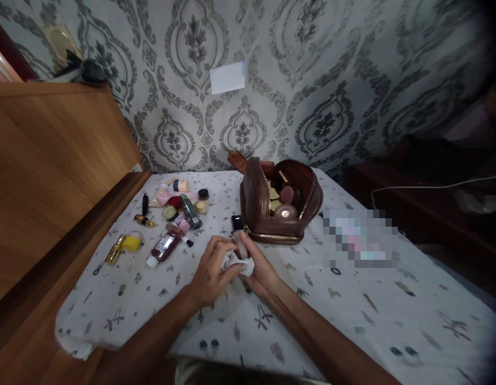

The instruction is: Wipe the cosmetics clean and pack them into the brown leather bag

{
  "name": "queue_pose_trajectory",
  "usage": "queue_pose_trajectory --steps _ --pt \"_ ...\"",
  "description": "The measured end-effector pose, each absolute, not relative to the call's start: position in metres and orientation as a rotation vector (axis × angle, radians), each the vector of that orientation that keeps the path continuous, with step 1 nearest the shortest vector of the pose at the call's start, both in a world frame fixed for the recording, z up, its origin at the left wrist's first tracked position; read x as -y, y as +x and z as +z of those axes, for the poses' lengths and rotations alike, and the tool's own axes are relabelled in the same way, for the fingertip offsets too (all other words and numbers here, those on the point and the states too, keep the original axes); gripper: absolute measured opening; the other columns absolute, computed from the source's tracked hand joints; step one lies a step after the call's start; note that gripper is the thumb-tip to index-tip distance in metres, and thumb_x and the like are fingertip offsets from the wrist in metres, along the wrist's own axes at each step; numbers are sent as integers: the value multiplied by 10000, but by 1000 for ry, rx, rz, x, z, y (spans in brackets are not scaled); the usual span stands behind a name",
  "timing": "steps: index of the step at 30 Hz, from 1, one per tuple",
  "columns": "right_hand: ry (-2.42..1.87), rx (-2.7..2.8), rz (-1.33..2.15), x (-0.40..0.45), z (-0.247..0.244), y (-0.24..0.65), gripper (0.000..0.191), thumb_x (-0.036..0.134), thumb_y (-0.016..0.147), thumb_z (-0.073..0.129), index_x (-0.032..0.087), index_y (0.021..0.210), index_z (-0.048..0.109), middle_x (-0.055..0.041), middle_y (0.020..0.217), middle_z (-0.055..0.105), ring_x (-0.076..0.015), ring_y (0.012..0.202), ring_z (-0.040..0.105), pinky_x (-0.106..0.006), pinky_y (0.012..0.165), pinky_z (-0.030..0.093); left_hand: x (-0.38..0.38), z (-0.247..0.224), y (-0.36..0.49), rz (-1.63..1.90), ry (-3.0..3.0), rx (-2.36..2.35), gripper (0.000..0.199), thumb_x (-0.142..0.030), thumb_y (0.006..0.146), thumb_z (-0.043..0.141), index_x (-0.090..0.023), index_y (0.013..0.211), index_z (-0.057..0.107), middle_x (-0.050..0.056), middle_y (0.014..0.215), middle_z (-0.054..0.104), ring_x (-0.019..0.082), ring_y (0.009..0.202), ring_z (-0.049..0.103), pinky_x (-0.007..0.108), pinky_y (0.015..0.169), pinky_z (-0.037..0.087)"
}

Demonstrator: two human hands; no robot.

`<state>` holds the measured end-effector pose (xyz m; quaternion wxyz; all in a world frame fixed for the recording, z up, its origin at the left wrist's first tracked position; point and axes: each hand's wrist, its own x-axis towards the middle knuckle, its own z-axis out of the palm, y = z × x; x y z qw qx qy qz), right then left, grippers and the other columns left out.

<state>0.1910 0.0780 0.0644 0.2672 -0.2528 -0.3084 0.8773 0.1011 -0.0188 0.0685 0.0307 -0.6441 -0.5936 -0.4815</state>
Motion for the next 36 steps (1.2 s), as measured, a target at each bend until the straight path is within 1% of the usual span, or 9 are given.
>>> queue_pose_trajectory --steps 3,5,9,16,21,24,28,32,36 --pt "-681 873 2487 -75 61 191 392 547 686 782 228 844 618 36 704 631 -122 572 534 -215 459 376 18 70 95 -1537 -1800 1875 198 -217 911 600 -230 1088 513 56 1013 548 216 987 555 355 860 465" --pt "-637 897 2532 -70 60 190 371 541 707 772 234 865 638 21 754 667 -139 618 569 -233 501 419 18 72 88 -1570 -1659 1917 160 -212 909 594 -226 1043 509 48 1000 534 210 987 543 345 863 451" --pt "-567 925 2572 -63 60 189 387 501 646 845 207 843 690 19 749 675 -119 639 572 -229 589 454 18 76 77 -1638 -1442 2016 92 -221 927 549 -223 1009 507 40 995 520 200 982 523 333 871 429" --pt "-507 757 2407 -78 61 187 356 449 617 884 207 774 675 43 725 669 -112 642 571 -225 611 460 17 70 88 -1636 -1776 1973 62 -244 910 579 -219 937 530 36 954 534 204 958 542 340 866 437" --pt "-537 656 2338 -90 57 188 361 449 644 870 233 850 668 21 798 722 -175 769 663 -293 713 538 16 64 100 -1776 -1866 2288 249 -279 840 670 -222 1004 492 16 949 586 196 892 580 327 813 453" --pt "-533 617 2405 -89 54 187 376 491 675 842 214 868 676 -6 832 741 -206 828 689 -331 764 560 14 64 101 -1946 -1875 2373 363 -299 823 685 -218 1088 449 29 1017 614 200 939 593 323 832 451" --pt "-505 589 2548 -86 51 187 361 508 743 789 175 841 692 -18 803 731 -198 821 694 -302 734 559 15 64 98 -1993 -1883 2350 365 -316 811 699 -210 1078 475 27 1018 617 192 956 587 300 833 440" --pt "-481 562 2571 -80 52 188 301 382 673 866 177 797 685 26 727 702 -139 687 654 -236 648 523 17 64 96 -2054 -1804 2400 271 -337 840 666 -216 985 471 -10 879 610 157 797 581 257 710 433" --pt "-481 582 2459 -74 57 188 287 334 642 885 193 755 662 52 706 690 -101 630 617 -192 590 483 16 67 94 -2135 -1648 2407 180 -371 920 545 -217 980 473 -8 883 567 157 839 572 258 741 438"
